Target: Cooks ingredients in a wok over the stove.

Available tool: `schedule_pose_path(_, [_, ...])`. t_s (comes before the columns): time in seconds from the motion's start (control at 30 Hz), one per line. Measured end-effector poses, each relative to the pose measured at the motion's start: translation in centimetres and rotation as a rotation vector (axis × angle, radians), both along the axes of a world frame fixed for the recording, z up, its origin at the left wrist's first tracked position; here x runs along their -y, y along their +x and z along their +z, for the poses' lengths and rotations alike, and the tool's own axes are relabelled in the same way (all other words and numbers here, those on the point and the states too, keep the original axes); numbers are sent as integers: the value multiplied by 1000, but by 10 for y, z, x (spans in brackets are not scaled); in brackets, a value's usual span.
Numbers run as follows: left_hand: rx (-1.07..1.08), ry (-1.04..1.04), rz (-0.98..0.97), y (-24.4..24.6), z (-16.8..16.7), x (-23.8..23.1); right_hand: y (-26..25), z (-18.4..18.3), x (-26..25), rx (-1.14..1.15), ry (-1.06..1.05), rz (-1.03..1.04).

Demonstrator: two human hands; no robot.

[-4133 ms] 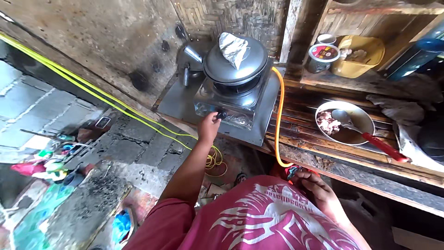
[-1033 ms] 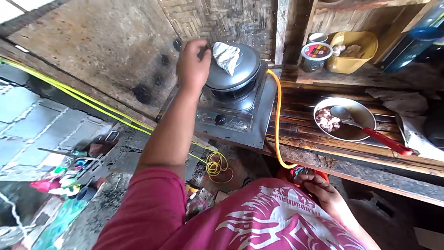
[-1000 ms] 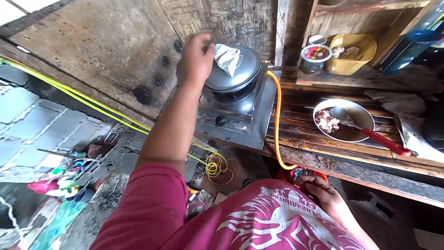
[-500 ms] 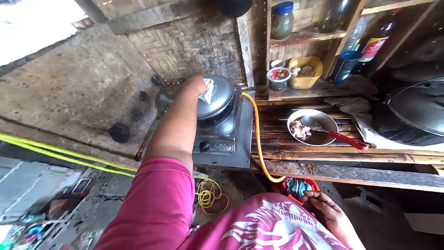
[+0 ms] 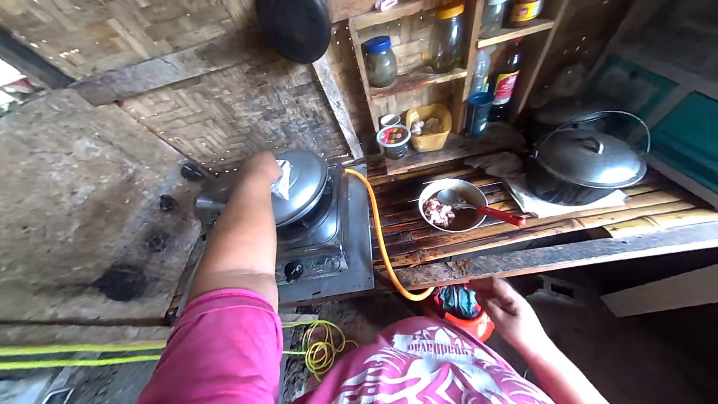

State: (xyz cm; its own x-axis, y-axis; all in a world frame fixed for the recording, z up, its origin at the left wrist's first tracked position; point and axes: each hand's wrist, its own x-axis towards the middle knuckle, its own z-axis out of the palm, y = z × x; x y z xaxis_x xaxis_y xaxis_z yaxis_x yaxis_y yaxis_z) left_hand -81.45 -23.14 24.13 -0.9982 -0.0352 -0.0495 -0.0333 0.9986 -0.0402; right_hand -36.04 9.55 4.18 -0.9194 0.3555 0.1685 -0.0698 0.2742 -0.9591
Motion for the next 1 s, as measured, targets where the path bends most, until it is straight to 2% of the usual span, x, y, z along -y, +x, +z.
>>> schedule_pose_path(0.17, [-30, 5, -19, -1, -7, 6, -1, 23, -50, -71, 58, -87])
schedule_pose_path(0.33, [-139, 90, 58, 26, 8, 14, -22, 30, -114, -88, 503, -85])
schedule_pose_path(0.47, [-283, 200, 116, 61, 29, 24, -65, 35, -159, -23, 636, -37])
schedule_pose_path(0.6, [-395, 271, 184, 112, 51, 33, -101, 53, -183, 203, 642, 81])
schedule_pose_path(0.7, [-372, 261, 258, 156, 58, 48, -122, 57, -200, 361, 634, 198])
schedule_pose_path(0.87, [-366, 282, 408, 228, 30, 92, -142, 47, -211, 512, 425, 288])
schedule_pose_path(1.0, [-498, 446, 560, 271, -3, 106, -146, 38, -208, 614, 151, 301])
